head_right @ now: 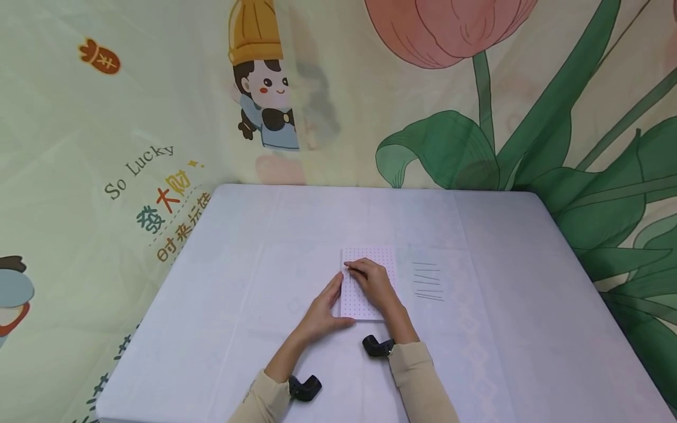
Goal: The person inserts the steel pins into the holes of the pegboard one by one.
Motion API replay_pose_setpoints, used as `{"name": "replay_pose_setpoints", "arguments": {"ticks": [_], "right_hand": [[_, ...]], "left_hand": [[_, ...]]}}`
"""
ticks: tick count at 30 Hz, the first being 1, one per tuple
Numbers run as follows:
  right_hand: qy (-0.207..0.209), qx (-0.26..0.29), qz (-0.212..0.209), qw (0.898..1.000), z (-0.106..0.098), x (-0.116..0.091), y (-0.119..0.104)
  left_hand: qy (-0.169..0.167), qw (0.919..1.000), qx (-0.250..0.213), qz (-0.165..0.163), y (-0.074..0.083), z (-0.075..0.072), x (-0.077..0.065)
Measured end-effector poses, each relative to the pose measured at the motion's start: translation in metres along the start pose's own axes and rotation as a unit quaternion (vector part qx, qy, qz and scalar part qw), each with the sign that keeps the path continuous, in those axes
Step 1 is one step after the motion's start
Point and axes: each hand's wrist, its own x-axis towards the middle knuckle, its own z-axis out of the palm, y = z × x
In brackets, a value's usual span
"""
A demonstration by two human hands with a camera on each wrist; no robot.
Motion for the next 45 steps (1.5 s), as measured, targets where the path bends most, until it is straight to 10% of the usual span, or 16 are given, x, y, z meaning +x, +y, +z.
{"name": "replay_pose_setpoints", "arguments": {"ticks": [14,26,35,45], "right_hand": [[0.029,0.026,0.032,0.999,-0.011,-0.003,0.005],[0.135,0.093,0.103,0.981,-0.076,-0.047,0.014],[0.166,-0.027,0.197,0.966,-0.106,-0.096,0.035],[0.142,-0.120,0.183,0.965,-0.118,-0.110,0.043]], "left_hand": [[0.002,0.9998,0.020,-0.001,0.002,-0.001,-0.001],[0.005,0.9999,0.002,-0.009,0.004,0.001,-0.001],[0.001,0.9997,-0.011,-0.022,0.004,0.003,0.000],[-0.002,0.9996,-0.015,-0.022,0.007,0.001,-0.002]]}}
